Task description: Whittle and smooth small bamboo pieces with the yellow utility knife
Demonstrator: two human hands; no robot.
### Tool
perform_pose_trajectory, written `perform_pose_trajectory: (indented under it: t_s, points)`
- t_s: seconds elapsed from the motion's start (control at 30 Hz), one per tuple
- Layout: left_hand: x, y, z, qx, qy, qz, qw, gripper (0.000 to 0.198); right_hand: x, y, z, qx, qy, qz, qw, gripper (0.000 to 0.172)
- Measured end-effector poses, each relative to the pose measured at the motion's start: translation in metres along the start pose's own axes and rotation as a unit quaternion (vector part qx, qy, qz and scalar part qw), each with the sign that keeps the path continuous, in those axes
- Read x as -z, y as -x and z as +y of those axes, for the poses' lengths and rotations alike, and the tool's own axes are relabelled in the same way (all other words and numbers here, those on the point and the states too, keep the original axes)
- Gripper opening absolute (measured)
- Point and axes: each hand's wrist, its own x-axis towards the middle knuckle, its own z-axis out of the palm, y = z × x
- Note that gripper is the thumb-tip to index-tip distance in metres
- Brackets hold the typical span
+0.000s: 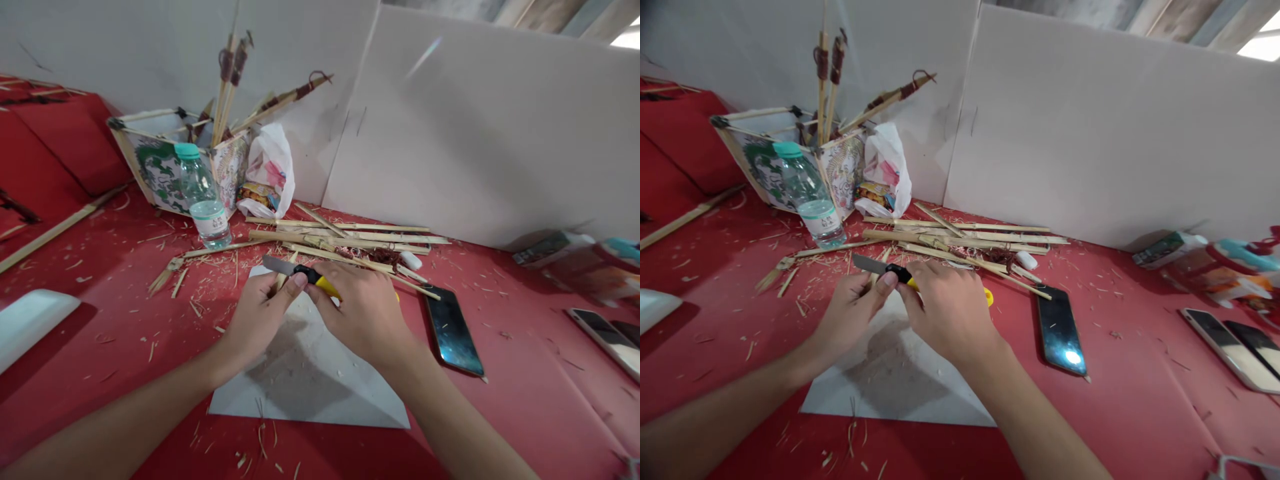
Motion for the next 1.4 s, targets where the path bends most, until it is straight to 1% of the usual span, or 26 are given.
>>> perform_pose_trajectory:
  t_s: [0.1,0.23,0.33,0.4,0.47,0.67,0.77,0.87,1.03,1.13,1.23,1.3,1.4]
  points:
    - [-0.001,0.000,-0.003,-0.003,0.010,0.007,1.000,0.059,-0.001,0.000,0.001,-0.004,-0.021,-0.002,1.000,0.026]
    - [-0.002,0.001,-0.009,0.000,0.026,-0.003,1.000,0.056,0.003,-0.003,0.000,-0.013,-0.040,-0.054,0.998,0.018]
    - [-0.002,0.001,-0.012,-0.017,0.004,0.007,1.000,0.055,0.005,-0.004,-0.001,-0.020,-0.043,-0.069,0.997,0.023]
    - [0.000,0.001,-0.013,-0.037,-0.020,0.020,0.999,0.055,0.006,-0.004,-0.001,-0.020,-0.046,-0.064,0.997,0.024]
    - [0.001,0.001,-0.013,-0.041,-0.029,0.026,0.998,0.057,0.006,-0.004,-0.001,-0.017,-0.047,-0.058,0.997,0.023]
    - [0.000,0.001,-0.009,0.019,0.001,-0.002,1.000,0.060,0.004,-0.001,0.000,-0.005,-0.005,-0.037,0.999,0.015]
    - [-0.001,0.000,-0.008,0.033,0.006,-0.003,0.999,0.062,-0.001,0.001,0.000,-0.003,0.022,-0.010,1.000,0.018]
    - [-0.001,0.000,-0.007,0.029,0.007,-0.003,1.000,0.062,-0.006,0.002,-0.001,-0.004,0.044,0.013,0.999,0.022]
    - [-0.001,-0.002,-0.009,-0.001,0.005,0.001,1.000,0.057,-0.011,0.003,-0.003,-0.018,0.047,0.037,0.998,0.028]
    - [-0.001,-0.002,-0.012,-0.020,0.001,0.008,1.000,0.055,-0.009,0.002,-0.002,-0.025,0.023,0.010,0.999,0.028]
    - [-0.002,-0.001,-0.014,-0.027,-0.002,0.024,0.999,0.050,-0.005,0.000,-0.001,-0.028,-0.013,-0.039,0.999,0.022]
    - [-0.003,0.001,-0.016,-0.034,-0.010,0.022,0.999,0.049,-0.002,-0.002,-0.003,-0.029,-0.025,-0.061,0.997,0.018]
    - [-0.003,0.004,-0.019,-0.048,-0.028,0.008,0.998,0.051,0.000,-0.002,-0.006,-0.022,-0.039,-0.077,0.996,0.018]
